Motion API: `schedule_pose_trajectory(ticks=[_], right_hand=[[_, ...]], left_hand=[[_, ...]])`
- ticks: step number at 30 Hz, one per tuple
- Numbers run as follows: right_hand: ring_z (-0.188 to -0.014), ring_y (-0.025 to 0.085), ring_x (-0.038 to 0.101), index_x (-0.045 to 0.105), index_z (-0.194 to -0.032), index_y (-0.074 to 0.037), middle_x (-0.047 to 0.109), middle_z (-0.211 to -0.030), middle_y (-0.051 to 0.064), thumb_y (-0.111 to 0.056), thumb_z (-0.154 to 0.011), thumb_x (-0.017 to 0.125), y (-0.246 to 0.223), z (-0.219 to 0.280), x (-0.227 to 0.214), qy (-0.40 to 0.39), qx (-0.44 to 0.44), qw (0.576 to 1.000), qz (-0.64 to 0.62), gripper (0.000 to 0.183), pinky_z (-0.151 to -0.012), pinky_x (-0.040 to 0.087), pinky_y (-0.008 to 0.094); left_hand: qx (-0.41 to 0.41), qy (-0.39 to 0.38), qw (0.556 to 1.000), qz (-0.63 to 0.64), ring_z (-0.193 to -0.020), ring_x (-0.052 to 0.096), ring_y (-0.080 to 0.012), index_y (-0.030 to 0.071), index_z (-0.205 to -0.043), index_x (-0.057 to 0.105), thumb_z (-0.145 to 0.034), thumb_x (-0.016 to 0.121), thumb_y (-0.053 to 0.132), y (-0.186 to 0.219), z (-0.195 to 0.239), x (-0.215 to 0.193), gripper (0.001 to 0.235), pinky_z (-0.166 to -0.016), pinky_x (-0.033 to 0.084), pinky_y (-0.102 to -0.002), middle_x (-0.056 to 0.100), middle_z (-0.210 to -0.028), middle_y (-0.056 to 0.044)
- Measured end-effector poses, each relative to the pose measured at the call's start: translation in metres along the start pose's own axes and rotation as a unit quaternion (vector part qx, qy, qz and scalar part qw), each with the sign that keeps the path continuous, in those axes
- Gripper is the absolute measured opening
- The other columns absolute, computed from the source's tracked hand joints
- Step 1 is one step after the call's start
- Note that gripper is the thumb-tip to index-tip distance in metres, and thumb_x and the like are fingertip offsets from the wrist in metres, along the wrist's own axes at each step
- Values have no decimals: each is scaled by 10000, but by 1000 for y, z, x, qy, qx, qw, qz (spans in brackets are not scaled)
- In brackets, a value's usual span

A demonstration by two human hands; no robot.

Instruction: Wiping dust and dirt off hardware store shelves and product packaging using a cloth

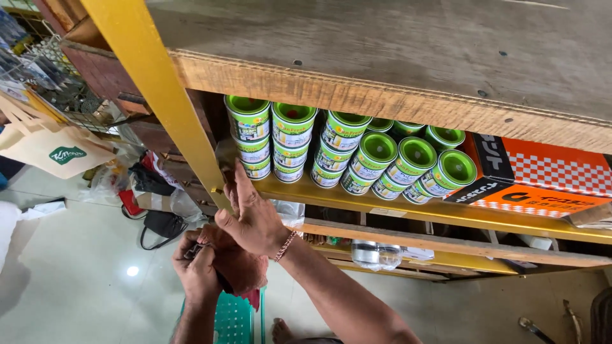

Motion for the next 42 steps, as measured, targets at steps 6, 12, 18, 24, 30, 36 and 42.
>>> schedule_pose_trajectory(ticks=[6, 12, 18, 24, 30, 36, 42], right_hand=[[-1548, 334, 297, 68, -1574, 59, 202, -1696, 178, -828, -798, 136, -28, 4, -2, -48, 24, 990, 128, 1180, -736, 604, 436], [-1541, 347, 207, 67, -1586, 61, 171, -1673, 249, -929, -656, 78, -25, -23, 7, -75, 106, 982, 136, 1358, -1193, 240, 489], [-1523, 381, 268, 224, -1548, 81, 264, -1644, 259, -876, -764, 37, -47, -3, -4, -5, 21, 983, 182, 1250, -1229, 236, 475], [-1556, 303, 197, 133, -1597, -4, 182, -1700, 132, -882, -685, 44, -21, -16, 2, -79, 115, 971, 197, 1269, -1094, 393, 524], [-1502, 313, 334, 215, -1583, -33, 214, -1692, 144, -853, -687, 92, -34, 11, -9, -96, 101, 957, 253, 1221, -791, 590, 551], [-1449, 341, 405, 125, -1613, -69, 196, -1704, 99, -838, -717, 83, -21, -8, -3, -107, 120, 963, 218, 1181, -956, 507, 558], [-1543, 278, 265, 161, -1593, -12, 195, -1696, 155, -812, -777, 149, -31, 21, -12, -104, 41, 946, 304, 1142, -755, 623, 368]], left_hand=[[2, -25, 999, 29, -766, 551, -155, 67, -779, 544, -695, 482, -80, 5, -1, 11, 180, -706, 443, -304, 653, -836, -56], [-2, 29, 999, -23, -645, 310, -64, 132, -692, 460, -701, 430, -58, 1, -6, -1, 192, -583, 245, -243, 384, -686, 68], [44, -3, 999, -31, -702, 440, -66, 103, -761, 563, -705, 467, -57, 7, -2, 2, 194, -652, 373, -230, 532, -734, 55], [-13, 22, 999, 27, -650, 435, -84, 87, -743, 537, -670, 403, -82, -7, 2, -4, 228, -626, 356, -223, 508, -684, 26], [46, -16, 998, -49, -767, 475, -105, 91, -771, 543, -668, 429, -87, 8, 8, -2, 235, -718, 392, -261, 552, -785, 22], [-25, 18, 999, -25, -644, 353, -77, 103, -716, 505, -674, 416, -71, 0, 8, -2, 200, -589, 268, -250, 439, -691, 50], [52, -52, 997, 23, -743, 483, -158, 75, -738, 464, -678, 398, -114, 28, 13, 14, 209, -713, 386, -296, 498, -732, -23]])
Point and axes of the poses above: each hand's wrist, its own z-axis away from the middle knuckle, its own x-axis out of the palm, y = z × x, the point moved 9 cm from there along -z, towards the middle knuckle
